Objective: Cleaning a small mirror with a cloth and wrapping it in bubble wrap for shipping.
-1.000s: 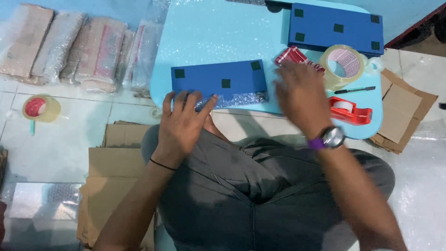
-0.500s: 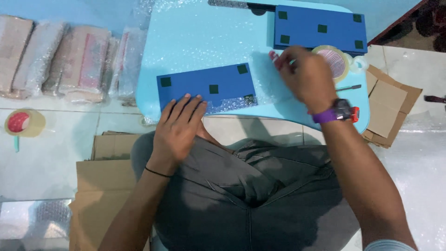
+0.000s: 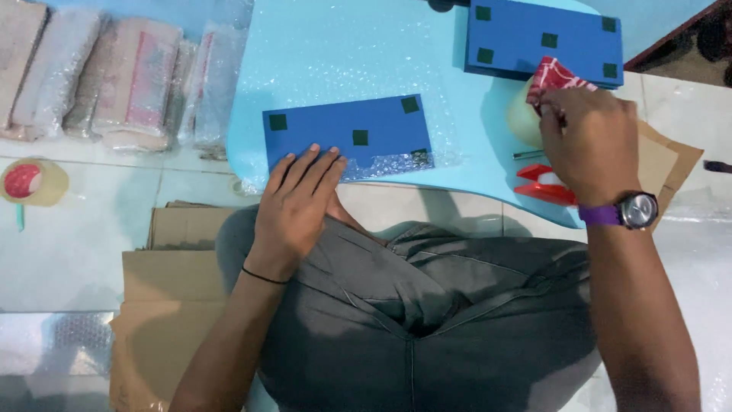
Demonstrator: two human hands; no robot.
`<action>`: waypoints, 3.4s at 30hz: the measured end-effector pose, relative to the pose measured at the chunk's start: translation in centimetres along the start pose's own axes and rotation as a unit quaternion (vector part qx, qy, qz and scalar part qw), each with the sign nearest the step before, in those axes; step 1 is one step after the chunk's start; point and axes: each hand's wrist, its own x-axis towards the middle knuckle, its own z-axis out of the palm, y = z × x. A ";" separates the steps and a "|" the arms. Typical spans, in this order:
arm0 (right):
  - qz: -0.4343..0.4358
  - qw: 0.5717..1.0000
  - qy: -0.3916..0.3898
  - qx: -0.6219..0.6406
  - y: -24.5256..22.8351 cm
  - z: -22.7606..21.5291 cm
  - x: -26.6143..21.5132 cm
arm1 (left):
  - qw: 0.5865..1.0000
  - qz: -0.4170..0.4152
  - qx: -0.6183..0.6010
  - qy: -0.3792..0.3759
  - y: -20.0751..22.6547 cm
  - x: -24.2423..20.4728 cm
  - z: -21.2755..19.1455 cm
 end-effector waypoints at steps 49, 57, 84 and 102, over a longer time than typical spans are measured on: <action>-0.169 0.911 -0.112 0.358 -9.7 -3.5 4.8 | 0.963 -0.086 -0.152 -0.207 -15.7 7.6 -3.3; -0.291 0.923 -0.046 0.246 -9.7 -2.6 1.1 | 0.971 -0.042 0.007 -0.234 -17.7 6.5 -0.4; -0.207 0.913 -0.079 0.343 -7.8 -0.2 1.2 | 0.986 0.050 -0.114 -0.113 -11.6 8.3 -7.6; -0.299 0.909 -0.005 0.292 -9.1 0.2 -3.5 | 0.970 -0.001 -0.002 -0.243 -13.1 8.7 3.3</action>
